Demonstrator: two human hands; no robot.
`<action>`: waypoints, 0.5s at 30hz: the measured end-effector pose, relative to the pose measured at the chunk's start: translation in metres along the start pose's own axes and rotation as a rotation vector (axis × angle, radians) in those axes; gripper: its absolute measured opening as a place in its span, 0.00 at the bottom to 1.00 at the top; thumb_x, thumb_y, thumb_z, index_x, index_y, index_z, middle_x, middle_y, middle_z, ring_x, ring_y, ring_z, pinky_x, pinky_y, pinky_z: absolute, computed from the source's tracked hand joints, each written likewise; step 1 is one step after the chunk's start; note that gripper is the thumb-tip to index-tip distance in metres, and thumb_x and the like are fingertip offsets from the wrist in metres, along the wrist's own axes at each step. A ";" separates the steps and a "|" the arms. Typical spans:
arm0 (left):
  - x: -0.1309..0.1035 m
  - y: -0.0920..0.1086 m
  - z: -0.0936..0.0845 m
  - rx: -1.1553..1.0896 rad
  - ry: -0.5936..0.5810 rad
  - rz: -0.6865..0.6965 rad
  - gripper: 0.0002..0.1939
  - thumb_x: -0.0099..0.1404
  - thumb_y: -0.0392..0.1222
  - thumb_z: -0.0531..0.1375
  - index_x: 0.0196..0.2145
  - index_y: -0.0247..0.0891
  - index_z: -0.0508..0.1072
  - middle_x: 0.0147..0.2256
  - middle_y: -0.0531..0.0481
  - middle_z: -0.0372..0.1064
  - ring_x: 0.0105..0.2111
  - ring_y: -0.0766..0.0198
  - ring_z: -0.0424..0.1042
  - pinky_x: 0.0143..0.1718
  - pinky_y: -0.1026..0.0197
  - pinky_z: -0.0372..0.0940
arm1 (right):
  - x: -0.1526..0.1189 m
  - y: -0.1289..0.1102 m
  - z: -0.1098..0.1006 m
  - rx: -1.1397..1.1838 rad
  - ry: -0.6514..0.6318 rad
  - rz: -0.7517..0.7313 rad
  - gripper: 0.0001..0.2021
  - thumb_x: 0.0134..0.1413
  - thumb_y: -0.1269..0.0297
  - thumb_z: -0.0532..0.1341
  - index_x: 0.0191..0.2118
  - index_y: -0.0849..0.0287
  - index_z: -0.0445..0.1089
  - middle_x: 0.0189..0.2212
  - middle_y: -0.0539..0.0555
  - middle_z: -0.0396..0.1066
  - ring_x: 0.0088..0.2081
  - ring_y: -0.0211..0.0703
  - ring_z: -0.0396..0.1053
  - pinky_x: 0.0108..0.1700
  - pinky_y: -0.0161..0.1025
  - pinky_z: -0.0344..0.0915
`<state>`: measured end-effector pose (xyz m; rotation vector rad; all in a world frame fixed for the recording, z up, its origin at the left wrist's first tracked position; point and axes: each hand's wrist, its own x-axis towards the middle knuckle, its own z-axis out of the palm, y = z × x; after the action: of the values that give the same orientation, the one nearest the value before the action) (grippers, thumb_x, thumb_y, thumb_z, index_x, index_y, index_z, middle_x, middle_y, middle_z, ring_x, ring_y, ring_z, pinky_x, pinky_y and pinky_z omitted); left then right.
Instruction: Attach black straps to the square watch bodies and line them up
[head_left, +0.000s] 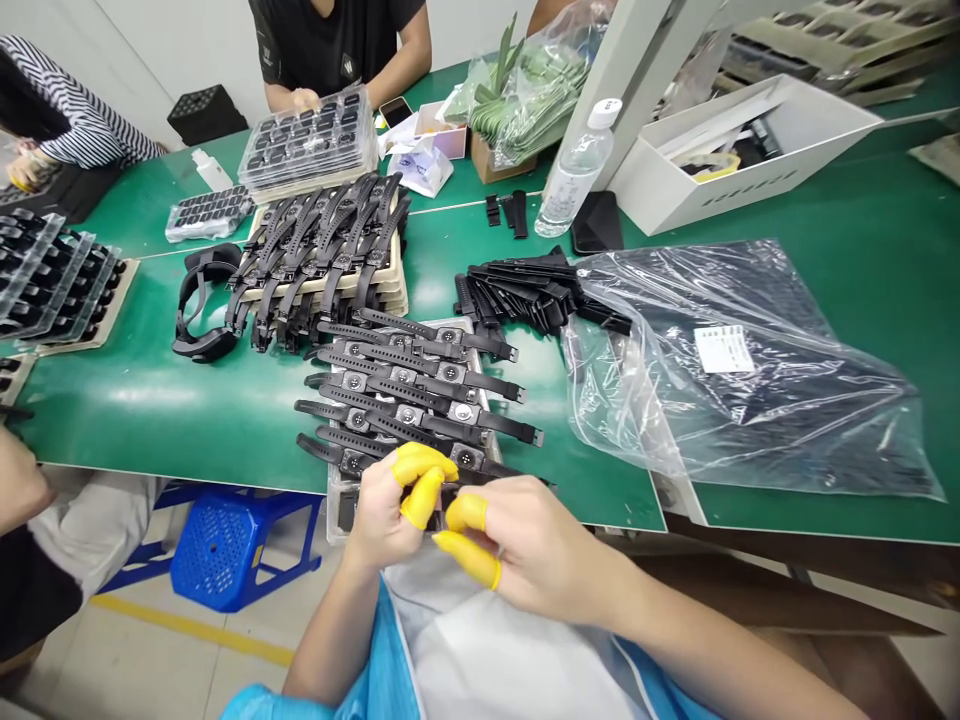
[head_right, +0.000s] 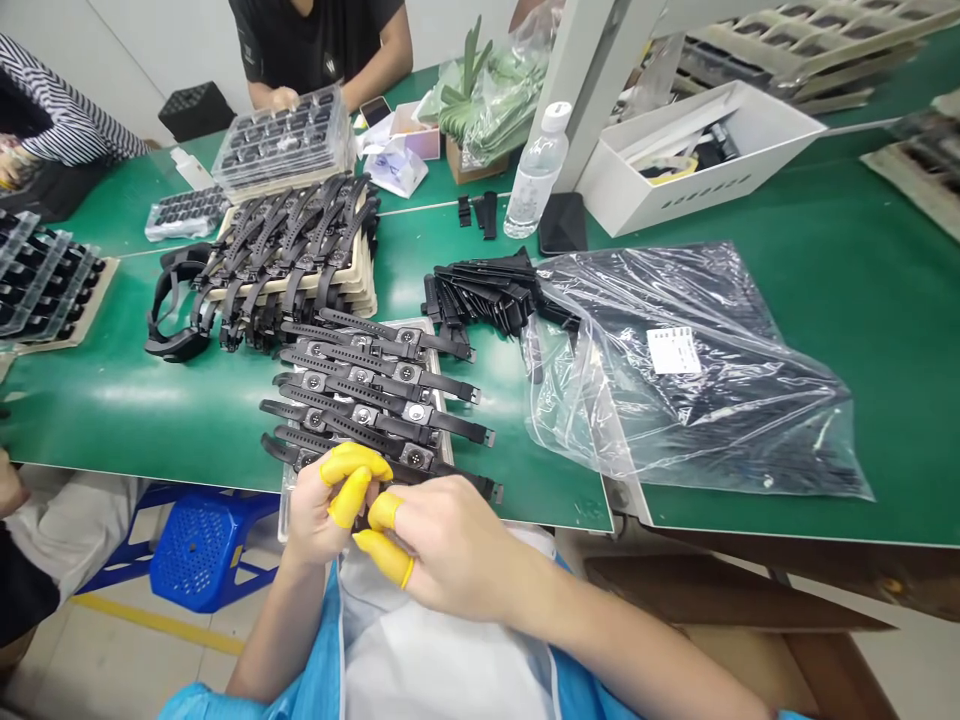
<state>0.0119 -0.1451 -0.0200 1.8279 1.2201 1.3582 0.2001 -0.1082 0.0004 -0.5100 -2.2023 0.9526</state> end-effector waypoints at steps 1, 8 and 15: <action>-0.001 -0.001 0.000 0.033 0.027 -0.018 0.08 0.74 0.32 0.57 0.44 0.38 0.76 0.38 0.45 0.79 0.37 0.62 0.78 0.37 0.61 0.73 | -0.002 -0.002 0.005 -0.059 0.018 -0.002 0.15 0.73 0.63 0.56 0.31 0.58 0.65 0.23 0.46 0.63 0.23 0.36 0.55 0.27 0.37 0.52; -0.001 0.000 0.000 0.279 0.137 0.009 0.10 0.72 0.29 0.58 0.46 0.39 0.75 0.40 0.47 0.80 0.40 0.63 0.79 0.41 0.62 0.74 | -0.006 -0.006 0.021 -0.292 0.132 -0.027 0.09 0.73 0.66 0.56 0.39 0.61 0.69 0.27 0.54 0.71 0.27 0.42 0.66 0.29 0.38 0.60; -0.003 0.003 -0.001 0.487 0.180 0.052 0.13 0.71 0.32 0.60 0.51 0.39 0.75 0.37 0.47 0.77 0.31 0.66 0.75 0.30 0.66 0.71 | -0.009 -0.002 0.017 -0.289 0.087 -0.046 0.06 0.71 0.69 0.57 0.46 0.60 0.72 0.34 0.57 0.77 0.34 0.44 0.74 0.36 0.39 0.69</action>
<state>0.0120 -0.1490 -0.0179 2.1028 1.7287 1.3603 0.1940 -0.1229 -0.0105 -0.6179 -2.2735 0.5792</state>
